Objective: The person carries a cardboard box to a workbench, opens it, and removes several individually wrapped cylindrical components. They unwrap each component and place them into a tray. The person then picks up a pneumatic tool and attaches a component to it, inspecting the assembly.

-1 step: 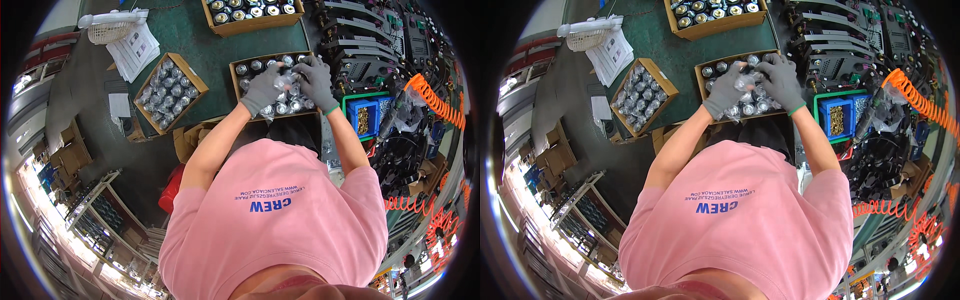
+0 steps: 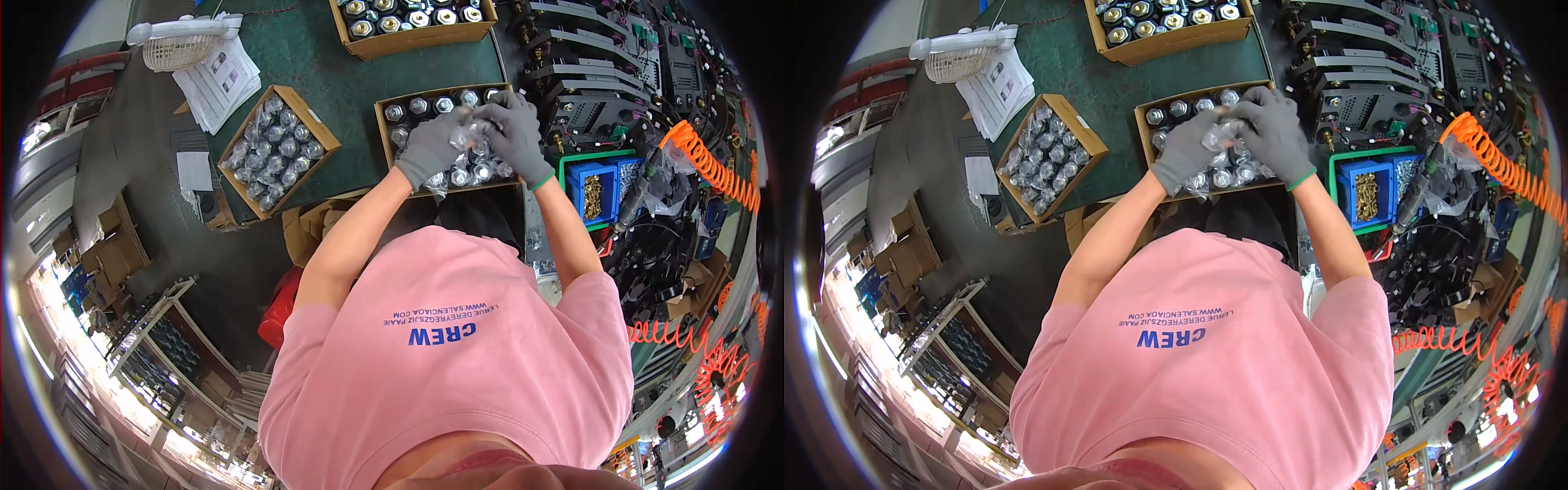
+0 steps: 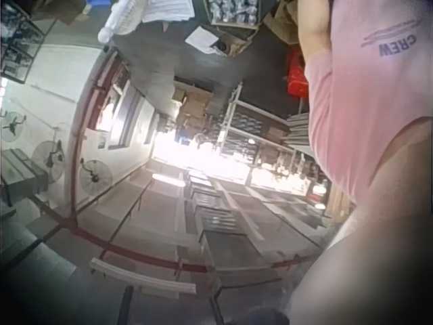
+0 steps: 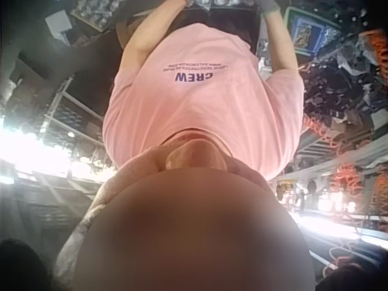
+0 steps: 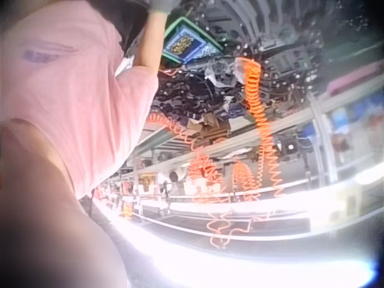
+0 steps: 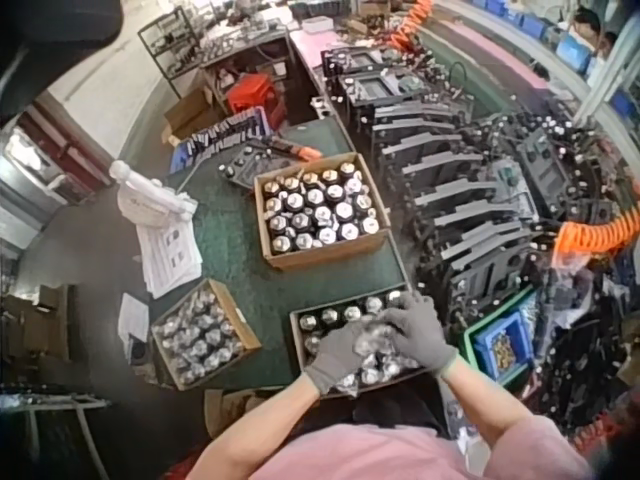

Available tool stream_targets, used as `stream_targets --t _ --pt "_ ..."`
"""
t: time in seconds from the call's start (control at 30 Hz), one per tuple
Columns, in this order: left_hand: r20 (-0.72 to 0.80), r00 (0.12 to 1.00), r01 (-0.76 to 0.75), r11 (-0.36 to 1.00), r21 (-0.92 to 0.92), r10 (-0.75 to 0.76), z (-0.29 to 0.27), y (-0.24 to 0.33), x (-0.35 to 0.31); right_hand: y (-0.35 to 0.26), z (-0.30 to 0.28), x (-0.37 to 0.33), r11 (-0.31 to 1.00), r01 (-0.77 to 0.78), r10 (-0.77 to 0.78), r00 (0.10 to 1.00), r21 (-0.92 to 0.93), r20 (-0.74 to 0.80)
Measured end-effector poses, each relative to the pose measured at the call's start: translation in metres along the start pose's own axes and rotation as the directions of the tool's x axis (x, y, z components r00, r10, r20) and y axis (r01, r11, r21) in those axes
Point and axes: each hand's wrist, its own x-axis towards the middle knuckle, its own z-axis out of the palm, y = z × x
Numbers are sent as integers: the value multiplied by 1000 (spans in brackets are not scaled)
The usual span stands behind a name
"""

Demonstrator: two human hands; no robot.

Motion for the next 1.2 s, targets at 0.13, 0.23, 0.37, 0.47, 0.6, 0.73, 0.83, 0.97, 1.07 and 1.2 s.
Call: stream_targets --t 0.13,0.23,0.37,0.47,0.6,0.73,0.83,0.97,1.07,1.2 --pt "-37 999 -29 1000 1 29 -7 4 -5 3 7 10 981 -186 182 981 -58 -63" --pt "-158 972 -181 983 -31 174 -14 2 -10 7 18 16 900 -197 181 980 -388 -77" --pt "-131 989 -82 993 -87 70 -13 -4 -9 24 37 21 928 -132 109 990 -350 -84" --pt "-169 978 86 971 -223 -125 -12 1 -1 27 29 25 955 -163 99 962 -247 -253" --pt "-191 973 93 978 -188 -129 -16 9 12 7 13 24 926 -157 106 981 -342 -164" --pt "-212 975 52 996 -77 -67 -11 5 19 14 34 20 902 -110 92 994 -417 -64" --pt "-219 975 48 998 29 -40 -13 2 19 17 34 19 922 -148 139 989 -358 -51" --pt "-287 955 -73 997 -5 68 -10 -16 19 17 31 13 950 -177 147 980 -259 -131" --pt "-169 978 124 992 5 -121 -6 -9 23 24 35 10 956 -185 151 976 -229 -158" --pt "-84 991 107 994 15 -106 -14 3 33 25 32 8 958 -122 97 989 -260 -109"
